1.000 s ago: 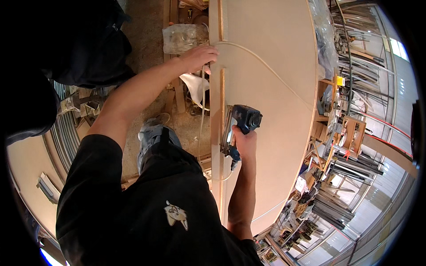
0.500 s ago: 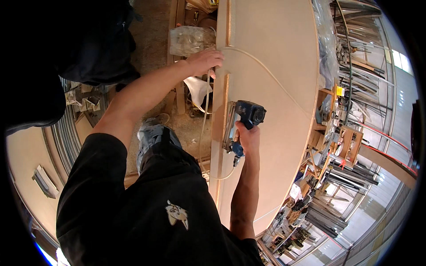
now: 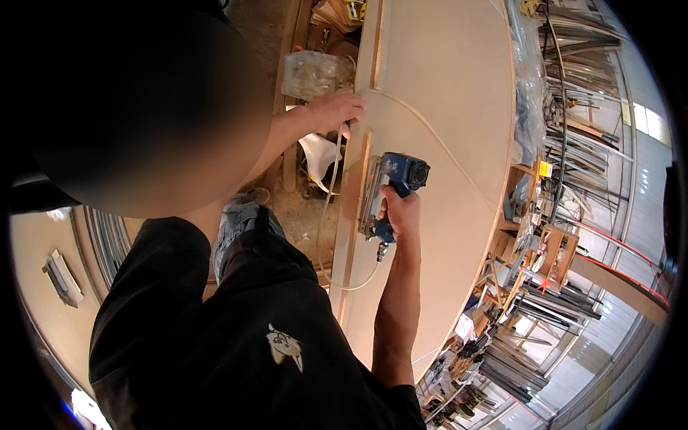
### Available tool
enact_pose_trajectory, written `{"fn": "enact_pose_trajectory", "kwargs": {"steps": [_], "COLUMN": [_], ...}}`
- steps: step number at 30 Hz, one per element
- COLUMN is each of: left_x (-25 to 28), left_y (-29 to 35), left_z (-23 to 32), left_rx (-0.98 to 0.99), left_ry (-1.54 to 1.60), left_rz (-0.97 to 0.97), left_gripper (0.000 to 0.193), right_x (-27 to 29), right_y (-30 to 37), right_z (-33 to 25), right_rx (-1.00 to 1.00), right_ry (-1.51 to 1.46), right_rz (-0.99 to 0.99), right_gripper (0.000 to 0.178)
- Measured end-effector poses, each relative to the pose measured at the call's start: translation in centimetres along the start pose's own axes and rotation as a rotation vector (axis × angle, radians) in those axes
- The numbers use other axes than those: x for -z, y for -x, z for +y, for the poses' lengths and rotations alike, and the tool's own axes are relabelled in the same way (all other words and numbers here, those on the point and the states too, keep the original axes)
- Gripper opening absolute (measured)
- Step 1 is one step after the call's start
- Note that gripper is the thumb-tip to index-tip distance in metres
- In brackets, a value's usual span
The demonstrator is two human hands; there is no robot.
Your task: The person uses a pneumatic nail gun to attach a thin wooden strip along the curved edge of a large board. They hold the strip in place with one hand while firing nails with the other, moving along the perimeter. The person briefly pauses to pick up a small box from the board and later places the nail gun down as another worker approaches.
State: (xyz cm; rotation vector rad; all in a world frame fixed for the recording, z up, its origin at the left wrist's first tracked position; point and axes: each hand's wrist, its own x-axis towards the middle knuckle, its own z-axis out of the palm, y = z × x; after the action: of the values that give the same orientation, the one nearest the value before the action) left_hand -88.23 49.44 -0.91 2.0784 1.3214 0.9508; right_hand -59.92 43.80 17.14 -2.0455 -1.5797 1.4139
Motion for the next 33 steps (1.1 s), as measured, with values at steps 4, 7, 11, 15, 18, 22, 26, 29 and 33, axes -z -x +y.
{"fn": "enact_pose_trajectory", "kwargs": {"steps": [4, 7, 11, 15, 18, 22, 26, 29, 33], "left_x": [0.1, -0.7, -1.6, -0.5, -1.0, -1.4, 0.4, 0.9, 4.9], "left_y": [0.4, 1.3, 2.9, 2.2, 2.8, 2.4, 0.6, -1.6, -5.0], "left_z": [0.7, 0.7, 2.3, 2.1, 4.1, 2.4, 4.1, 9.6, 17.2], "left_rx": [-0.073, -0.144, -0.09, -0.109, -0.065, -0.085, 0.162, 0.19, 0.166], "left_ry": [-0.026, -0.039, 0.034, -0.014, 0.018, -0.183, -0.244, -0.421, -0.311], "left_rz": [0.017, 0.103, 0.086, 0.062, 0.028, 0.12, -0.246, 0.218, 0.379], "left_gripper": [0.045, 0.046, 0.048, 0.048, 0.041, 0.034, 0.035, 0.054, 0.072], "right_x": [0.0, 0.0, -0.3, -0.4, 0.6, 1.4, 5.2, 8.4, 9.2], "right_y": [-0.2, -0.6, -0.4, -1.2, -0.8, 0.2, 0.9, 3.4, 6.3], "right_z": [-0.7, -1.1, -0.9, -2.2, 0.2, 0.1, 6.3, 11.2, 17.7], "right_rx": [0.02, 0.059, 0.056, 0.06, 0.028, 0.04, -0.023, -0.075, 0.058], "right_ry": [-0.05, -0.014, -0.016, -0.006, -0.008, -0.048, -0.308, -0.491, -0.556], "right_rz": [-0.015, -0.034, -0.04, -0.05, -0.072, -0.093, -0.084, -0.015, 0.189], "right_gripper": [0.018, 0.019, 0.019, 0.02, 0.021, 0.025, 0.029, 0.026, 0.024]}}
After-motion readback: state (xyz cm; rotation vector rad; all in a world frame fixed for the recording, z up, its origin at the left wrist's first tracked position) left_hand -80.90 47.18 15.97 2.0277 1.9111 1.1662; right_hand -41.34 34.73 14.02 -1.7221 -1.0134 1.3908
